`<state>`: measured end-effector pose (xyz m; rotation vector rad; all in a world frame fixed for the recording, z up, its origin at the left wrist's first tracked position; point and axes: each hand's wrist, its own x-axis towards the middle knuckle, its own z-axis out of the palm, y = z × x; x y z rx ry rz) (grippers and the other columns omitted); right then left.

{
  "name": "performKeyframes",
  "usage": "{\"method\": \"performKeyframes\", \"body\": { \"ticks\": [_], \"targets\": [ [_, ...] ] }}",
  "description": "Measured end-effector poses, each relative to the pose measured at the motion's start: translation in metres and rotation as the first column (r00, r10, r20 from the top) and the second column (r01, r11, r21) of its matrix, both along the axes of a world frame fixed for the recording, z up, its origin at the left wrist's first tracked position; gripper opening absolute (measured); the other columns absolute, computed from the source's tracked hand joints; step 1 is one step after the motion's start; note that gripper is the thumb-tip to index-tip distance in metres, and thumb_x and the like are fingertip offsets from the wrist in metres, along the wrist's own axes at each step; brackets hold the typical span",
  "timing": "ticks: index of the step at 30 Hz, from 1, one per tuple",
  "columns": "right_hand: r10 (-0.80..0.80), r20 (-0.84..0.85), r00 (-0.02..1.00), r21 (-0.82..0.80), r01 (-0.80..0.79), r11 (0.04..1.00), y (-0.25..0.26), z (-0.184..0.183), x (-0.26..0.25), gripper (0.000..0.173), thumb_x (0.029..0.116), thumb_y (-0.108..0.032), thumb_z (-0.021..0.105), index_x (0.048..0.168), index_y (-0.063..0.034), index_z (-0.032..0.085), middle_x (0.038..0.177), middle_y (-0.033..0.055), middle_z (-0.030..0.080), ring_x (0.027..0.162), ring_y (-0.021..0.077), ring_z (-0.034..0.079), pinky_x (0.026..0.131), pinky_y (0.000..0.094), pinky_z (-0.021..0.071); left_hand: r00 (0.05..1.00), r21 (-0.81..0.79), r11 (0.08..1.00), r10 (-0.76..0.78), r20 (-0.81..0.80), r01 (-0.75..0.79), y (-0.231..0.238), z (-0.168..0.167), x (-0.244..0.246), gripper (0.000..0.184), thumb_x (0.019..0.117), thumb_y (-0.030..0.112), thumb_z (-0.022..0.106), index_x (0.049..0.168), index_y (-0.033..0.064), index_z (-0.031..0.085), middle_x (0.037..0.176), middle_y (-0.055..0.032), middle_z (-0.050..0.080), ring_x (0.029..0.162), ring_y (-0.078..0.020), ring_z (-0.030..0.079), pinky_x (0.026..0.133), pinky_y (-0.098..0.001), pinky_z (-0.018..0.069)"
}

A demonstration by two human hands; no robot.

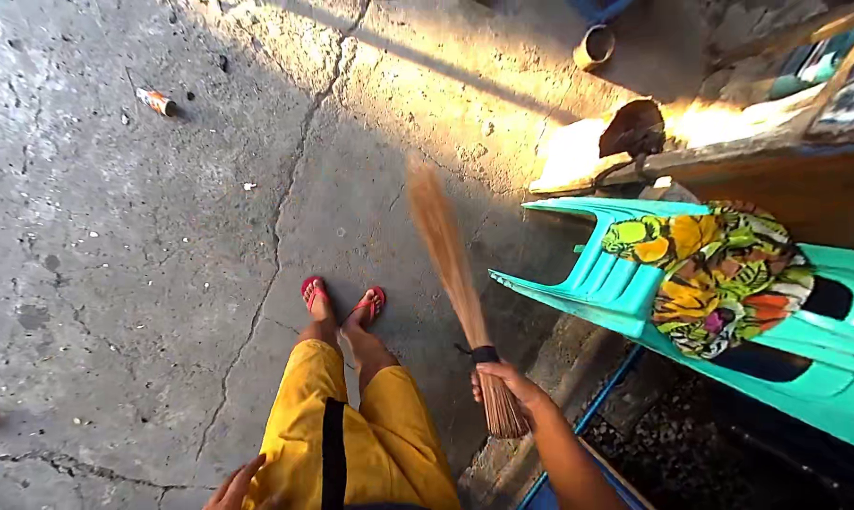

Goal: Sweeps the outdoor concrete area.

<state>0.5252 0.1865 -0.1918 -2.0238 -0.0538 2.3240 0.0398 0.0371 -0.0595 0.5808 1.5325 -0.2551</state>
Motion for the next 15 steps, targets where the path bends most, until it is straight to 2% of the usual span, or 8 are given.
{"method": "performKeyframes", "body": {
  "ticks": [2, 4, 5, 7, 8, 10, 13, 15],
  "targets": [
    [-0.208, 0.21, 0.955, -0.022, 0.217, 0.976, 0.021, -0.012, -0.018, 0.018, 0.1052, -0.022, 0.043, 0.107, -0.0065, 0.051, 0.073, 0.0049, 0.06, 0.06, 0.0163, 0.063, 0.059, 0.0329, 0.0586, 0.997, 0.034, 0.999, -0.038, -0.062, 0.04, 0.014, -0.032, 0.007, 0.087, 0.0939, 0.052, 0.068, 0.159, 0.0055, 0.035, 0.158, -0.029, 0.04, 0.144, -0.0508, 0.039, 0.117, -0.0677, 0.0303],
    [-0.365, 0.174, 0.915, 0.025, 0.366, 0.93, 0.05, -0.049, -0.065, 0.021, 0.1055, -0.025, 0.041, 0.1, -0.0075, 0.051, 0.073, 0.0033, 0.058, 0.061, 0.0142, 0.062, 0.059, 0.0311, 0.0573, 0.992, -0.039, 0.995, -0.091, -0.086, 0.088, 0.032, -0.078, 0.015, 0.106, 0.0879, 0.059, 0.072, 0.165, 0.0111, 0.019, 0.161, -0.03, 0.033, 0.146, -0.0526, 0.035, 0.118, -0.0678, 0.0289],
    [-0.348, 0.091, 0.933, 0.022, 0.347, 0.937, 0.059, -0.072, -0.096, 0.022, 0.1048, -0.026, 0.041, 0.099, -0.0073, 0.052, 0.073, 0.0031, 0.059, 0.063, 0.0137, 0.062, 0.06, 0.031, 0.0574, 0.987, -0.104, 0.986, -0.137, -0.085, 0.128, 0.043, -0.104, 0.024, 0.118, 0.0831, 0.066, 0.074, 0.167, 0.0134, 0.01, 0.161, -0.0312, 0.032, 0.144, -0.0521, 0.038, 0.116, -0.0663, 0.0334],
    [-0.063, -0.138, 0.988, -0.045, 0.057, 0.997, 0.076, -0.119, -0.172, 0.023, 0.1039, -0.025, 0.041, 0.102, -0.0065, 0.055, 0.076, 0.0022, 0.058, 0.066, 0.0117, 0.06, 0.063, 0.0301, 0.0548, 0.962, -0.217, 0.95, -0.251, -0.11, 0.223, 0.08, -0.148, 0.05, 0.142, 0.0671, 0.08, 0.078, 0.166, 0.0133, 0.001, 0.157, -0.0352, 0.034, 0.136, -0.0517, 0.048, 0.108, -0.0637, 0.0459],
    [0.117, -0.253, 0.96, -0.069, -0.138, 0.988, 0.09, -0.136, -0.211, 0.024, 0.1038, -0.024, 0.045, 0.111, -0.0051, 0.057, 0.081, 0.0043, 0.059, 0.07, 0.0144, 0.059, 0.067, 0.0338, 0.0538, 0.935, -0.248, 0.926, -0.325, -0.144, 0.284, 0.106, -0.162, 0.063, 0.148, 0.0624, 0.081, 0.08, 0.166, 0.0122, 0.001, 0.158, -0.0377, 0.029, 0.134, -0.0546, 0.049, 0.103, -0.0653, 0.0487],
    [0.273, -0.449, 0.851, -0.117, -0.358, 0.926, 0.118, -0.142, -0.267, 0.022, 0.1023, -0.027, 0.045, 0.106, -0.0086, 0.056, 0.075, 0.0029, 0.061, 0.063, 0.0142, 0.061, 0.06, 0.0321, 0.0558, 0.88, -0.273, 0.894, -0.418, -0.227, 0.354, 0.15, -0.184, 0.085, 0.149, 0.0567, 0.073, 0.089, 0.167, 0.0178, 0.005, 0.165, -0.0353, 0.014, 0.133, -0.0607, 0.044, 0.095, -0.0724, 0.048],
    [0.263, -0.59, 0.763, -0.074, -0.375, 0.924, 0.163, -0.114, -0.265, 0.023, 0.0975, -0.029, 0.044, 0.094, -0.0114, 0.058, 0.07, 0.0016, 0.062, 0.059, 0.0131, 0.061, 0.056, 0.0302, 0.0546, 0.831, -0.261, 0.886, -0.454, -0.32, 0.384, 0.192, -0.213, 0.084, 0.147, 0.0578, 0.067, 0.09, 0.166, 0.012, 0.008, 0.164, -0.0347, 0.019, 0.132, -0.0606, 0.046, 0.094, -0.0747, 0.046],
    [0.25, -0.515, 0.82, -0.003, -0.294, 0.956, 0.186, -0.082, -0.221, 0.018, 0.0888, -0.028, 0.054, 0.095, -0.0111, 0.059, 0.07, 0.0029, 0.063, 0.059, 0.0141, 0.063, 0.057, 0.0319, 0.0563, 0.81, -0.252, 0.884, -0.462, -0.36, 0.393, 0.205, -0.229, 0.073, 0.144, 0.0594, 0.067, 0.088, 0.166, 0.0099, 0.01, 0.161, -0.0347, 0.027, 0.128, -0.0579, 0.05, 0.093, -0.0722, 0.0473]
  ]
}}
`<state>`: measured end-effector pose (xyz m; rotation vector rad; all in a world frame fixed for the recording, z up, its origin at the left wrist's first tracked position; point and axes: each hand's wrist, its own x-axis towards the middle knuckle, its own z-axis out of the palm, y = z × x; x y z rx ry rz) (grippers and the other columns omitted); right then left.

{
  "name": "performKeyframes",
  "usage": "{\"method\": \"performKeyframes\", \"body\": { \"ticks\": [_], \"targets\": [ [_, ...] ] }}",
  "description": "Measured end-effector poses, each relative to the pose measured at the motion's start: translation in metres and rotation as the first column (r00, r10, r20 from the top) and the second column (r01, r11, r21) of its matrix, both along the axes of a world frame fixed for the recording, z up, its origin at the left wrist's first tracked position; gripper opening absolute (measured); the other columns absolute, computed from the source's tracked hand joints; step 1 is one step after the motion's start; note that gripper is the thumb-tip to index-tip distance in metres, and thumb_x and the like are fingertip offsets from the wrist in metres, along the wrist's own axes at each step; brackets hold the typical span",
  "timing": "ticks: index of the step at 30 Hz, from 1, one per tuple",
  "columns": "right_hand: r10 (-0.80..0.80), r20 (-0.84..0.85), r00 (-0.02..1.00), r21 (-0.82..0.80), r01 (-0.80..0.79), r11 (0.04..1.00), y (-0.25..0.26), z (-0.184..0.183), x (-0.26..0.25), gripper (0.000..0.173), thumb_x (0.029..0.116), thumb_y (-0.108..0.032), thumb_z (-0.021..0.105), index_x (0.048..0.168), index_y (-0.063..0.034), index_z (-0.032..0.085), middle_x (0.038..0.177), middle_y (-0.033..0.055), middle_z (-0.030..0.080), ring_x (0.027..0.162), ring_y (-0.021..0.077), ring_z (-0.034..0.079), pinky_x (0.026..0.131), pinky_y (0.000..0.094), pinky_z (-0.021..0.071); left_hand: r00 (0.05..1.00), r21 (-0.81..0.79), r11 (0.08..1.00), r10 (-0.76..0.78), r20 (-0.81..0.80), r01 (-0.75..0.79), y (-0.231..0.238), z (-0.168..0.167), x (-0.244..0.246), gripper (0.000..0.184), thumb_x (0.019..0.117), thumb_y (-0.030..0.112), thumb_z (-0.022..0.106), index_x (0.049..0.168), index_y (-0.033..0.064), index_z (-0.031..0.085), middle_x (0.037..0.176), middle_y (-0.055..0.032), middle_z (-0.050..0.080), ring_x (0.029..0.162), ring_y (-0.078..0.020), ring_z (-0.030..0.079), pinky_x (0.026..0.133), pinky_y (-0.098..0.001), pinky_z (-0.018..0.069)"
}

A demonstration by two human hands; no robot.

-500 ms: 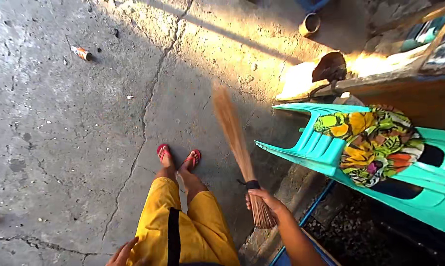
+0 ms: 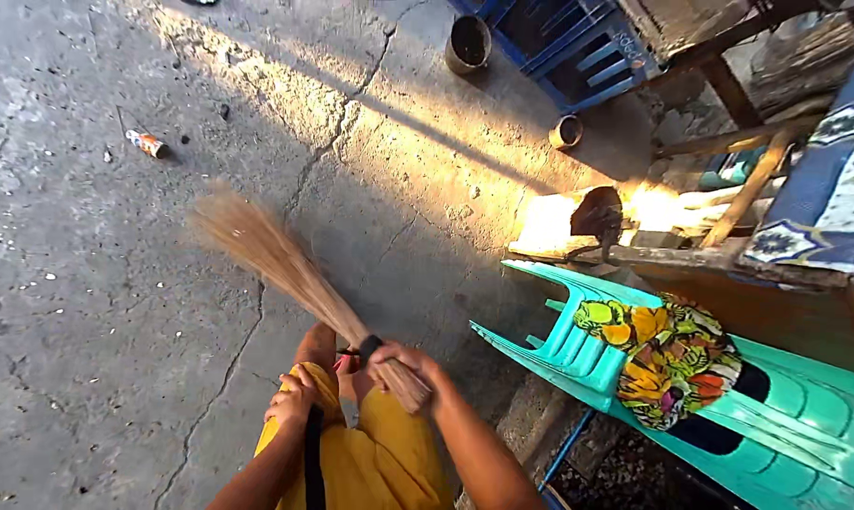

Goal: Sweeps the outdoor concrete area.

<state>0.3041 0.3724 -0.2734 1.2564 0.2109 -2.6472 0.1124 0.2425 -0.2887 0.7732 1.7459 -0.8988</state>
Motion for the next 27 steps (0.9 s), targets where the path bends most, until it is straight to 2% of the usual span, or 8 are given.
{"method": "performKeyframes", "body": {
  "ticks": [5, 8, 10, 12, 15, 18, 23, 27],
  "targets": [
    [-0.371, 0.24, 0.897, 0.26, 0.309, 0.915, 0.01, 0.042, 0.122, 0.034, 0.0898, -0.03, 0.057, 0.113, -0.0052, 0.058, 0.08, 0.0101, 0.07, 0.069, 0.022, 0.07, 0.069, 0.0397, 0.062, 0.998, 0.016, 0.998, -0.059, 0.025, 0.059, 0.041, 0.003, -0.014, 0.15, 0.0535, 0.074, 0.086, 0.163, 0.0024, 0.013, 0.154, -0.0354, 0.036, 0.126, -0.053, 0.053, 0.093, -0.0679, 0.0493],
    [-0.616, 0.482, 0.623, 0.365, 0.497, 0.788, 0.038, 0.028, 0.128, 0.03, 0.1041, -0.027, 0.036, 0.119, -0.0059, 0.05, 0.072, 0.0057, 0.061, 0.059, 0.0173, 0.064, 0.058, 0.0336, 0.0599, 0.998, -0.024, 0.998, -0.066, 0.024, 0.066, 0.049, 0.0, -0.007, 0.146, 0.056, 0.072, 0.084, 0.163, 0.0022, 0.013, 0.153, -0.0341, 0.038, 0.126, -0.0506, 0.054, 0.094, -0.0648, 0.0501],
    [-0.733, 0.509, 0.452, 0.412, 0.619, 0.668, 0.078, -0.007, 0.101, 0.025, 0.1054, -0.027, 0.036, 0.104, -0.0071, 0.051, 0.069, 0.0044, 0.058, 0.056, 0.0152, 0.062, 0.053, 0.0305, 0.058, 0.999, -0.033, 0.998, -0.046, 0.013, 0.046, 0.05, -0.006, -0.003, 0.146, 0.0551, 0.071, 0.085, 0.163, 0.0029, 0.014, 0.152, -0.0331, 0.04, 0.125, -0.0501, 0.055, 0.093, -0.0656, 0.0501],
    [-0.677, 0.511, 0.53, 0.347, 0.594, 0.726, 0.102, -0.042, 0.053, 0.025, 0.1046, -0.026, 0.037, 0.099, -0.0062, 0.052, 0.071, 0.0044, 0.06, 0.06, 0.0137, 0.063, 0.057, 0.0293, 0.0581, 0.999, -0.036, 0.999, -0.031, 0.016, 0.031, 0.051, -0.01, 0.0, 0.143, 0.0575, 0.072, 0.084, 0.163, 0.0021, 0.016, 0.151, -0.0317, 0.042, 0.124, -0.049, 0.057, 0.093, -0.0647, 0.051],
    [-0.032, 0.46, 0.887, 0.07, 0.0, 0.998, 0.116, -0.077, -0.057, 0.028, 0.1011, -0.025, 0.051, 0.121, -0.0048, 0.055, 0.084, 0.0068, 0.061, 0.07, 0.0156, 0.061, 0.067, 0.0354, 0.0562, 1.0, -0.04, 0.999, -0.011, 0.009, 0.012, 0.063, -0.025, 0.007, 0.138, 0.0599, 0.067, 0.085, 0.162, 0.0012, 0.018, 0.152, -0.032, 0.04, 0.12, -0.0489, 0.06, 0.091, -0.0637, 0.0524],
    [0.313, 0.099, 0.945, -0.06, -0.308, 0.949, 0.152, -0.085, -0.111, 0.017, 0.1023, -0.025, 0.046, 0.099, -0.0104, 0.054, 0.07, 0.0031, 0.057, 0.058, 0.014, 0.059, 0.057, 0.0318, 0.0555, 1.0, -0.044, 0.999, 0.009, -0.011, -0.01, 0.075, -0.034, 0.017, 0.132, 0.0624, 0.066, 0.084, 0.162, 0.0048, 0.022, 0.15, -0.03, 0.044, 0.116, -0.0469, 0.062, 0.089, -0.0627, 0.054],
    [-0.004, 0.067, 0.998, 0.16, -0.007, 0.987, 0.194, -0.014, 0.013, 0.023, 0.0876, -0.033, 0.055, 0.093, -0.0115, 0.06, 0.073, 0.001, 0.062, 0.063, 0.0128, 0.062, 0.062, 0.0329, 0.0565, 0.988, -0.051, 0.987, 0.155, -0.005, -0.155, 0.086, -0.048, 0.022, 0.128, 0.0627, 0.071, 0.083, 0.16, 0.0075, 0.029, 0.147, -0.0295, 0.048, 0.118, -0.048, 0.061, 0.09, -0.0643, 0.0535],
    [-0.38, 0.388, 0.84, 0.331, 0.257, 0.908, 0.188, 0.034, 0.151, 0.042, 0.0883, -0.022, 0.06, 0.124, -0.0037, 0.049, 0.093, 0.0126, 0.07, 0.074, 0.0238, 0.07, 0.072, 0.0419, 0.0621, 0.894, 0.024, 0.898, 0.436, 0.103, -0.44, 0.102, -0.063, 0.006, 0.097, 0.0863, 0.075, 0.062, 0.154, 0.0065, 0.044, 0.152, -0.0348, 0.042, 0.129, -0.0539, 0.053, 0.1, -0.0682, 0.048]
  ]
}}
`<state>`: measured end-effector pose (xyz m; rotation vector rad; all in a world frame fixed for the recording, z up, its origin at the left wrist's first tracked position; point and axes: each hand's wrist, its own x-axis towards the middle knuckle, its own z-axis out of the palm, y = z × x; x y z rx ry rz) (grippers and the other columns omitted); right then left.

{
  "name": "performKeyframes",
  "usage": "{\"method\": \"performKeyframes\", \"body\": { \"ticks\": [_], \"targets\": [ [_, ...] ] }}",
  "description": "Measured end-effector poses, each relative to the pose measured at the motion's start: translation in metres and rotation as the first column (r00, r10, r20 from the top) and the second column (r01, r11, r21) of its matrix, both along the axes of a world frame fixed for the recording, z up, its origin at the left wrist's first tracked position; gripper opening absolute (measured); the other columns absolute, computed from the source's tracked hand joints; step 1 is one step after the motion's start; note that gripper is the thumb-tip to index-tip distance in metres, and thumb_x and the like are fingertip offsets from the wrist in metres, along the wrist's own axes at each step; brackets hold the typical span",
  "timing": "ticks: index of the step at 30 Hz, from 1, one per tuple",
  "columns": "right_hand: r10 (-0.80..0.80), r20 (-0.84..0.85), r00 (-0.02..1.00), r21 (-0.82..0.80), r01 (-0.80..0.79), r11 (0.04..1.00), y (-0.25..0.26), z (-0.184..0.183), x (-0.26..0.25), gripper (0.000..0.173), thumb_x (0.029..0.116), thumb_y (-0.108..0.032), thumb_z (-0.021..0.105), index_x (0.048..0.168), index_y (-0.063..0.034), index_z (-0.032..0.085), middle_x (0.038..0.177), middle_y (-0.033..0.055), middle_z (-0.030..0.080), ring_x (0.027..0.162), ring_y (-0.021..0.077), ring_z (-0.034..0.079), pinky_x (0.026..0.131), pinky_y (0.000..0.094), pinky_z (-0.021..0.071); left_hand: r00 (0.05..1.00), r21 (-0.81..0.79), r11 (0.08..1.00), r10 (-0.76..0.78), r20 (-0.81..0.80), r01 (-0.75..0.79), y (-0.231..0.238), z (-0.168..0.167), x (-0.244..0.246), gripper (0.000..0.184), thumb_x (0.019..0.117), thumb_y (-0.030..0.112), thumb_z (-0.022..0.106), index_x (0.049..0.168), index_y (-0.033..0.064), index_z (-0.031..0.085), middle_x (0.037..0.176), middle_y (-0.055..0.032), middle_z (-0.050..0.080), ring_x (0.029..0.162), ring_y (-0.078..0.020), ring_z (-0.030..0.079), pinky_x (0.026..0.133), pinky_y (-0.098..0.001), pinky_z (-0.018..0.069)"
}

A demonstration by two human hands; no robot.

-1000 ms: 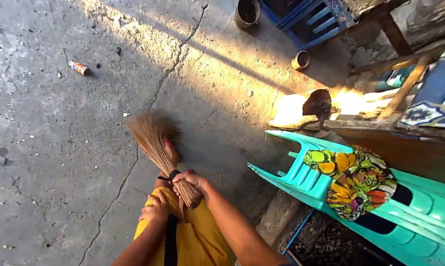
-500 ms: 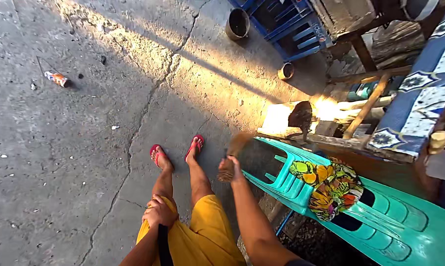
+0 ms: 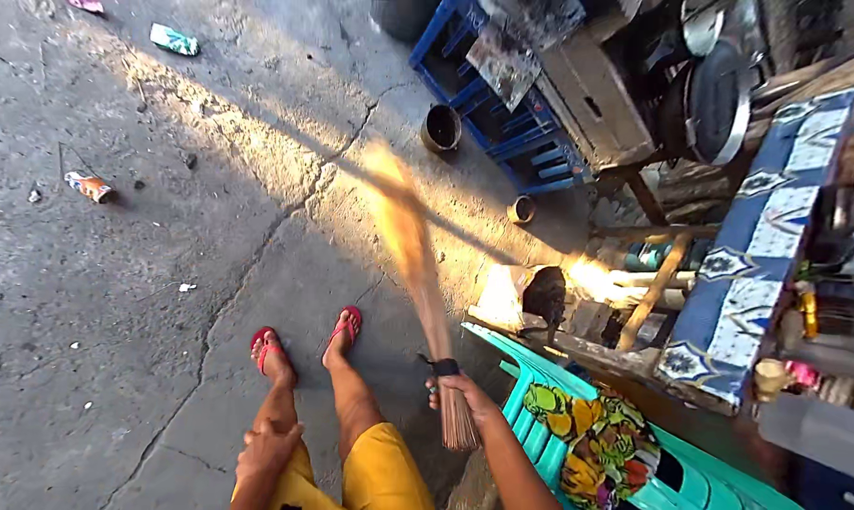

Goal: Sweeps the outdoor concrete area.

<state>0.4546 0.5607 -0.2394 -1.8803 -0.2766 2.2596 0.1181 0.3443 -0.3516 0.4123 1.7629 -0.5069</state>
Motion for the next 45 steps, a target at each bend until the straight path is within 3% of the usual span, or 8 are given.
{"method": "performKeyframes", "body": {
  "ticks": [6, 12, 19, 23, 27, 34, 39, 45],
  "targets": [
    [-0.298, 0.265, 0.917, 0.069, 0.29, 0.955, 0.09, -0.061, -0.025, 0.031, 0.106, -0.032, 0.038, 0.094, -0.0086, 0.055, 0.07, 0.003, 0.061, 0.058, 0.0138, 0.062, 0.054, 0.0315, 0.0551, 0.917, 0.383, 0.858, 0.393, -0.064, -0.341, -0.031, 0.015, -0.021, 0.048, 0.1105, 0.034, 0.039, 0.141, 0.0008, 0.056, 0.124, -0.03, 0.066, 0.119, -0.0485, 0.062, 0.101, -0.0685, 0.0459],
    [0.647, -0.249, 0.721, -0.168, -0.69, 0.704, 0.139, -0.138, -0.174, 0.019, 0.103, -0.024, 0.047, 0.102, -0.0077, 0.056, 0.074, 0.0026, 0.058, 0.062, 0.0133, 0.059, 0.061, 0.0326, 0.0561, 0.962, 0.685, 0.712, 0.267, -0.062, -0.154, 0.073, 0.082, 0.021, 0.047, 0.1055, 0.029, 0.047, 0.139, -0.003, 0.055, 0.124, -0.0282, 0.065, 0.111, -0.0441, 0.066, 0.095, -0.0631, 0.0525],
    [0.274, -0.163, 0.948, -0.024, -0.281, 0.959, 0.147, -0.022, 0.009, 0.037, 0.0825, -0.028, 0.065, 0.112, -0.0077, 0.055, 0.076, 0.0047, 0.066, 0.066, 0.0175, 0.066, 0.065, 0.0364, 0.0592, 0.982, 0.118, 0.987, -0.13, 0.14, 0.114, 0.172, 0.086, 0.059, 0.119, 0.0633, 0.065, 0.089, 0.162, 0.0351, 0.029, 0.171, -0.024, 0.007, 0.141, -0.0606, 0.033, 0.095, -0.0764, 0.0446],
    [-0.148, 0.243, 0.959, 0.051, 0.14, 0.989, 0.173, -0.021, 0.044, 0.024, 0.1059, -0.023, 0.041, 0.115, -0.004, 0.052, 0.075, 0.0074, 0.062, 0.062, 0.0183, 0.064, 0.06, 0.0354, 0.0596, 0.98, 0.067, 0.988, -0.147, 0.132, 0.139, 0.205, 0.04, 0.057, 0.122, 0.0583, 0.07, 0.088, 0.161, 0.0405, 0.028, 0.17, -0.0228, 0.009, 0.138, -0.0574, 0.04, 0.093, -0.0735, 0.0464],
    [-0.342, 0.309, 0.887, 0.191, 0.295, 0.936, 0.27, -0.101, -0.04, 0.029, 0.1036, -0.034, 0.043, 0.104, -0.0073, 0.055, 0.075, 0.0066, 0.061, 0.061, 0.0176, 0.062, 0.055, 0.037, 0.0556, 0.981, 0.072, 0.982, -0.18, 0.076, 0.175, 0.247, 0.031, 0.038, 0.134, 0.0553, 0.071, 0.088, 0.164, 0.0424, 0.015, 0.168, -0.0276, 0.013, 0.134, -0.0586, 0.043, 0.09, -0.0736, 0.0474],
    [0.512, -0.161, 0.844, -0.141, -0.533, 0.834, 0.367, -0.148, -0.243, 0.021, 0.1013, -0.026, 0.048, 0.113, -0.0092, 0.053, 0.073, 0.0033, 0.059, 0.062, 0.0151, 0.061, 0.06, 0.0336, 0.0564, 0.981, 0.039, 0.982, -0.185, 0.065, 0.183, 0.319, 0.033, -0.005, 0.123, 0.0582, 0.068, 0.087, 0.162, 0.043, 0.025, 0.161, -0.0286, 0.03, 0.13, -0.0559, 0.048, 0.089, -0.0716, 0.0488],
    [0.348, -0.09, 0.933, 0.032, -0.347, 0.937, 0.377, -0.084, -0.208, 0.054, 0.0823, -0.014, 0.065, 0.13, -0.0051, 0.041, 0.073, 0.0108, 0.062, 0.059, 0.0242, 0.066, 0.059, 0.0416, 0.0605, 0.981, 0.021, 0.987, -0.159, 0.114, 0.158, 0.357, 0.035, -0.028, 0.12, 0.0607, 0.07, 0.083, 0.162, 0.0423, 0.024, 0.156, -0.0296, 0.037, 0.127, -0.0542, 0.051, 0.089, -0.0683, 0.0505],
    [0.105, 0.2, 0.974, 0.125, -0.132, 0.983, 0.486, -0.108, -0.349, 0.026, 0.1062, -0.028, 0.044, 0.112, -0.0045, 0.054, 0.077, 0.0063, 0.059, 0.062, 0.0155, 0.059, 0.058, 0.0354, 0.0553, 0.992, 0.012, 0.995, -0.1, 0.074, 0.099, 0.375, 0.024, -0.036, 0.119, 0.0575, 0.07, 0.083, 0.16, 0.0435, 0.03, 0.153, -0.0295, 0.041, 0.127, -0.0532, 0.051, 0.09, -0.0692, 0.049]
  ]
}}
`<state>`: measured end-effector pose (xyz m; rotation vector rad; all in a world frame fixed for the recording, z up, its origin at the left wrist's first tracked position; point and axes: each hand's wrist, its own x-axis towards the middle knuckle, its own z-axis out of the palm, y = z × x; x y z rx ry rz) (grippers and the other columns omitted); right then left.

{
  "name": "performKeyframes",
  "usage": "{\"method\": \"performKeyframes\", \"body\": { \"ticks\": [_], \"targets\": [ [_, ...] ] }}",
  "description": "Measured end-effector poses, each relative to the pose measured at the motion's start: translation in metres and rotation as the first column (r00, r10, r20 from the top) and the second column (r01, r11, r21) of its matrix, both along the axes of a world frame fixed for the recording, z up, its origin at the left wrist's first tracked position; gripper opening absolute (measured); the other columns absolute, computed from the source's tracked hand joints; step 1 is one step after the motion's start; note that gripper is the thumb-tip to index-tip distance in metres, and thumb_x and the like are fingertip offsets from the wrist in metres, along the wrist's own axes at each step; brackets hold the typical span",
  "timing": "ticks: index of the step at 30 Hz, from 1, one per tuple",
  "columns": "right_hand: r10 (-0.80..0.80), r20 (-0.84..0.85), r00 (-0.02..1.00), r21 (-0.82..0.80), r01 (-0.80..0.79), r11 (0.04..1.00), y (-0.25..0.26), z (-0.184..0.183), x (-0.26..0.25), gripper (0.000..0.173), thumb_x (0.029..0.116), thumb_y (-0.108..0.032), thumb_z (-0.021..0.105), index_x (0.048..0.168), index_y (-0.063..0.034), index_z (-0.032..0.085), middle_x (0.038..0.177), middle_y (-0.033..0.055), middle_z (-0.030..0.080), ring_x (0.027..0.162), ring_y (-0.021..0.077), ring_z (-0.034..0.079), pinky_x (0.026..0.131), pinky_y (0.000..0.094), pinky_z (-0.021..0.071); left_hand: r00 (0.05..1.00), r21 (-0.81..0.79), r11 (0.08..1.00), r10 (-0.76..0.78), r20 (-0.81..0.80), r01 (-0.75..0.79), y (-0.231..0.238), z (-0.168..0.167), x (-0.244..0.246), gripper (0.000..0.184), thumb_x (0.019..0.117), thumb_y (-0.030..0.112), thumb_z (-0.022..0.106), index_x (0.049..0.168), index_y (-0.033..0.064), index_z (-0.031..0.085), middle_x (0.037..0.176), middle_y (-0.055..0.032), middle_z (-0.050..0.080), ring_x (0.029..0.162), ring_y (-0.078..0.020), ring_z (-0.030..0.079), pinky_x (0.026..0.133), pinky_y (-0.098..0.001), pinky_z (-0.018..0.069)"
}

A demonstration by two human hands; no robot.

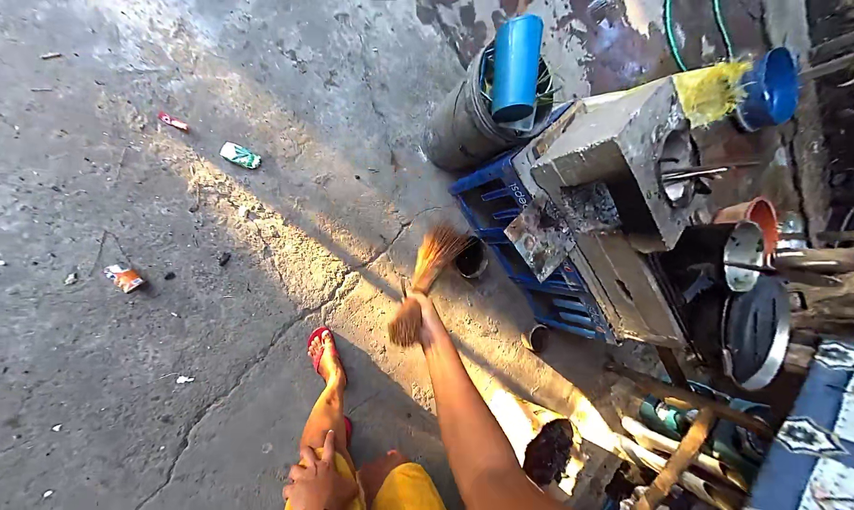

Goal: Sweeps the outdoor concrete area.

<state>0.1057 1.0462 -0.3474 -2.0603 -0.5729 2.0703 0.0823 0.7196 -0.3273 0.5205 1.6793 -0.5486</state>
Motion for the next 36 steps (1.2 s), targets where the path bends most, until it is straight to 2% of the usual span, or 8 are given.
{"method": "performKeyframes", "body": {
  "ticks": [5, 10, 14, 20, 25, 30, 33, 36],
  "targets": [
    [0.514, -0.247, 0.821, -0.108, -0.551, 0.828, 0.089, -0.051, -0.063, 0.021, 0.1007, -0.031, 0.049, 0.101, -0.0112, 0.055, 0.072, 0.0016, 0.057, 0.06, 0.013, 0.059, 0.058, 0.0309, 0.0553, 0.998, 0.014, 0.998, 0.062, 0.01, -0.062, 0.008, -0.003, -0.012, 0.113, 0.0606, 0.069, 0.082, 0.159, 0.0445, 0.032, 0.151, -0.0288, 0.044, 0.126, -0.0519, 0.052, 0.09, -0.0682, 0.0496],
    [0.363, -0.279, 0.889, 0.037, -0.367, 0.929, 0.003, -0.004, -0.001, 0.047, 0.0942, -0.009, 0.054, 0.137, 0.0005, 0.037, 0.093, 0.0167, 0.068, 0.082, 0.0283, 0.072, 0.08, 0.0462, 0.0623, 0.974, 0.003, 0.978, 0.209, 0.089, -0.21, 0.023, -0.004, -0.016, 0.112, 0.0611, 0.069, 0.083, 0.159, 0.0408, 0.035, 0.154, -0.0273, 0.041, 0.131, -0.0533, 0.047, 0.095, -0.0706, 0.0457],
    [0.129, -0.057, 0.99, -0.069, -0.133, 0.989, -0.04, 0.012, -0.083, 0.024, 0.1034, -0.019, 0.05, 0.12, -0.0027, 0.051, 0.083, 0.0105, 0.059, 0.068, 0.0204, 0.061, 0.065, 0.0407, 0.057, 0.944, 0.005, 0.948, 0.317, 0.094, -0.319, 0.024, -0.009, -0.014, 0.103, 0.0687, 0.067, 0.079, 0.158, 0.0371, 0.038, 0.153, -0.027, 0.044, 0.127, -0.0502, 0.054, 0.095, -0.0685, 0.0483],
    [0.8, -0.052, 0.597, -0.065, -0.802, 0.594, 0.078, -0.036, -0.112, 0.056, 0.0896, -0.018, 0.072, 0.139, -0.0091, 0.046, 0.089, 0.0105, 0.065, 0.072, 0.0195, 0.065, 0.067, 0.0381, 0.0585, 0.909, 0.012, 0.91, 0.412, 0.068, -0.414, 0.025, -0.01, -0.015, 0.096, 0.0714, 0.064, 0.08, 0.155, 0.0339, 0.043, 0.153, -0.0243, 0.046, 0.123, -0.0456, 0.059, 0.096, -0.0653, 0.05],
    [0.605, 0.118, 0.787, 0.035, -0.612, 0.79, -0.015, 0.024, -0.059, 0.077, 0.0839, -0.01, 0.075, 0.149, -0.0023, 0.035, 0.108, 0.021, 0.066, 0.083, 0.0285, 0.069, 0.074, 0.0465, 0.0606, 0.826, -0.013, 0.828, 0.561, 0.063, -0.561, 0.047, -0.007, -0.017, 0.087, 0.0771, 0.065, 0.076, 0.152, 0.0318, 0.048, 0.151, -0.0228, 0.048, 0.126, -0.0441, 0.058, 0.097, -0.0633, 0.0509],
    [0.432, -0.161, 0.887, -0.359, -0.46, 0.812, -0.046, 0.058, -0.165, 0.022, 0.1047, -0.024, 0.046, 0.106, -0.0042, 0.054, 0.073, 0.0065, 0.06, 0.061, 0.0151, 0.061, 0.058, 0.0328, 0.0564, 0.12, 0.22, 0.075, 0.973, 0.195, -0.973, 0.067, -0.018, -0.038, 0.065, 0.1074, 0.054, 0.041, 0.142, 0.0017, 0.056, 0.138, -0.0265, 0.06, 0.131, -0.04, 0.056, 0.109, -0.0608, 0.0443],
    [0.523, -0.538, 0.661, -0.406, -0.747, 0.527, 0.001, 0.053, -0.202, 0.024, 0.1047, -0.025, 0.037, 0.102, -0.0075, 0.054, 0.072, 0.0039, 0.061, 0.06, 0.0133, 0.062, 0.057, 0.0289, 0.0566, -0.441, 0.128, -0.496, 0.844, 0.306, -0.859, 0.1, 0.005, -0.085, 0.064, 0.1117, 0.049, 0.026, 0.152, 0.0036, 0.044, 0.151, -0.0206, 0.051, 0.139, -0.0348, 0.049, 0.112, -0.0562, 0.0396],
    [0.661, -0.594, 0.459, -0.198, -0.88, 0.433, 0.011, 0.057, -0.194, 0.023, 0.0889, -0.015, 0.054, 0.11, -0.0049, 0.054, 0.073, 0.0052, 0.064, 0.059, 0.0155, 0.064, 0.058, 0.033, 0.0587, -0.644, 0.063, -0.773, 0.568, 0.513, -0.632, 0.135, 0.03, -0.118, 0.064, 0.1081, 0.055, 0.035, 0.154, 0.0112, 0.043, 0.148, -0.0099, 0.057, 0.131, -0.0258, 0.058, 0.105, -0.0487, 0.0493]
  ]
}}
